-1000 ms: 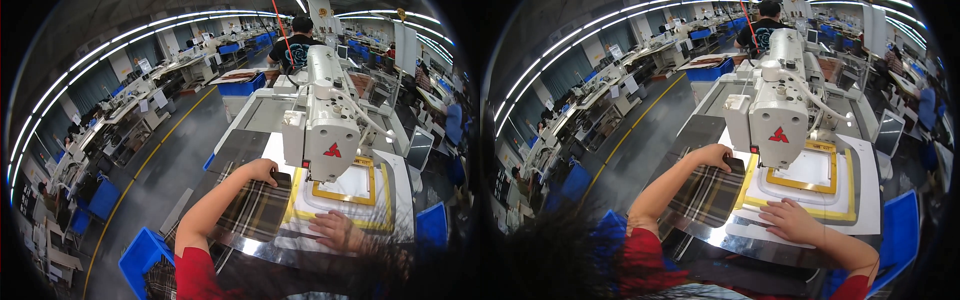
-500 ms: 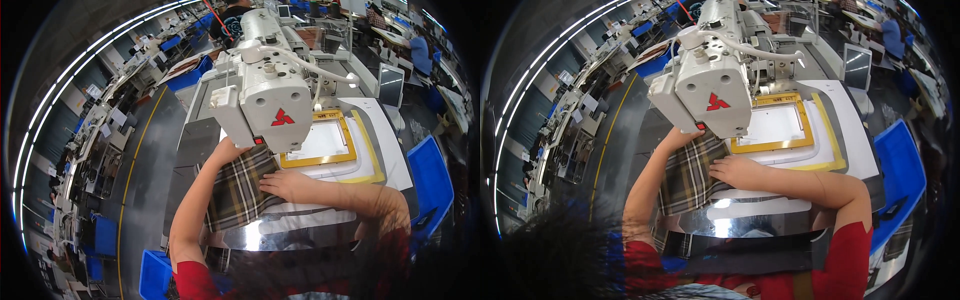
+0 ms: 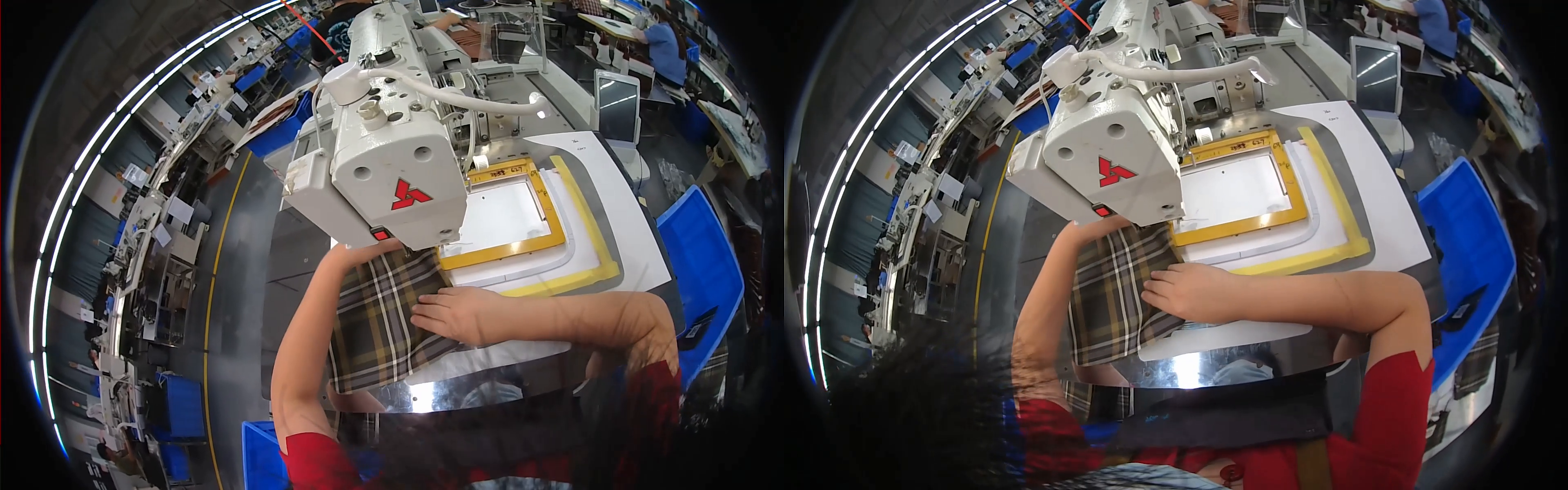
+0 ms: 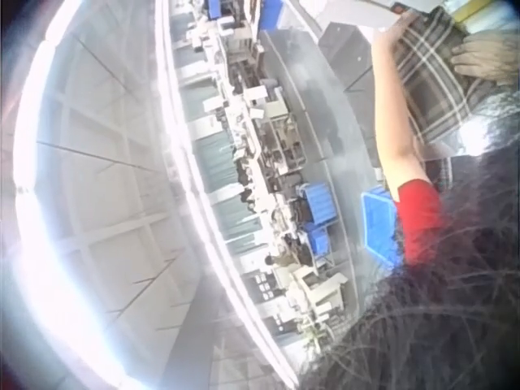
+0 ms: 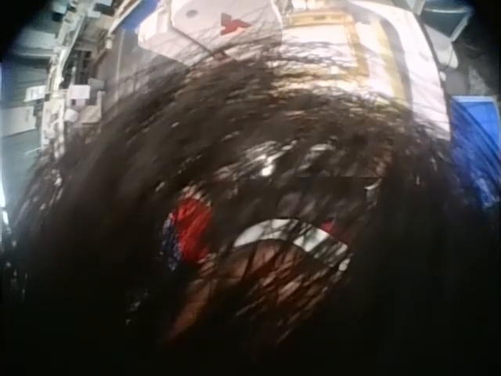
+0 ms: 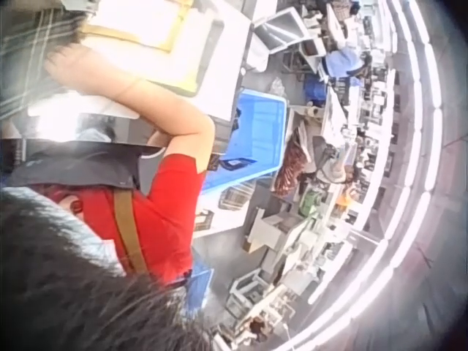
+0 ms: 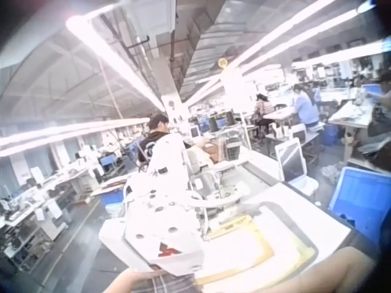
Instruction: Operating an industrial sewing machine to stitch plaid fabric panels and brand labels onto leather goods.
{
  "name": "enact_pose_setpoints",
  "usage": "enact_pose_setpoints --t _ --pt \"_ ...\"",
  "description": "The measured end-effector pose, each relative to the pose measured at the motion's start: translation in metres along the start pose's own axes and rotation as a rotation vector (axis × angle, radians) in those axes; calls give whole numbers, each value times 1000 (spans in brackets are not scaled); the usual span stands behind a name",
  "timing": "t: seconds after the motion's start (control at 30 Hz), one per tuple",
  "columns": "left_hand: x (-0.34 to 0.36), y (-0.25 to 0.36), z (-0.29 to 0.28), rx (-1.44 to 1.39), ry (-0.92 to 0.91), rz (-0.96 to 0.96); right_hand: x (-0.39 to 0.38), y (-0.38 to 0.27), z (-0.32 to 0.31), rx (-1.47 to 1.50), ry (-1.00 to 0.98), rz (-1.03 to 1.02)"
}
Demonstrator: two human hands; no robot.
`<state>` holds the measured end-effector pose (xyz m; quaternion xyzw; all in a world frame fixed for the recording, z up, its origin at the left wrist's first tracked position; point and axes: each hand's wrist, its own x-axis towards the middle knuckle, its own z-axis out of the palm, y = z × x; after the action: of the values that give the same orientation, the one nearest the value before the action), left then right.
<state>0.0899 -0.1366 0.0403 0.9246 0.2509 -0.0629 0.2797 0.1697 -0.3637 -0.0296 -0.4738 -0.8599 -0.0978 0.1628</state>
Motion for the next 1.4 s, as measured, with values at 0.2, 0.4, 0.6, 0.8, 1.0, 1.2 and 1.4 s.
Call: enact_pose_setpoints --t 0.2,0.4,0.6,0.8,1.0,1.2,1.4 --pt "8 -35 16 -23 49 137 0 -5 13 109 -32 37" --pt "32 -62 20 148 206 202 8 6 22 299 22 184" --pt "41 -37 35 412 567 621 -10 6 9 196 -2 227" --pt "5 -25 -11 191 -59 196 -46 8 -29 73 -81 246" --pt "22 -75 30 -80 113 157 -105 13 -53 -110 -28 378" --pt "52 -40 58 -44 456 350 -146 -3 -82 -89 -2 598" --pt "40 -35 58 -86 481 348 -153 63 -81 261 251 1243"
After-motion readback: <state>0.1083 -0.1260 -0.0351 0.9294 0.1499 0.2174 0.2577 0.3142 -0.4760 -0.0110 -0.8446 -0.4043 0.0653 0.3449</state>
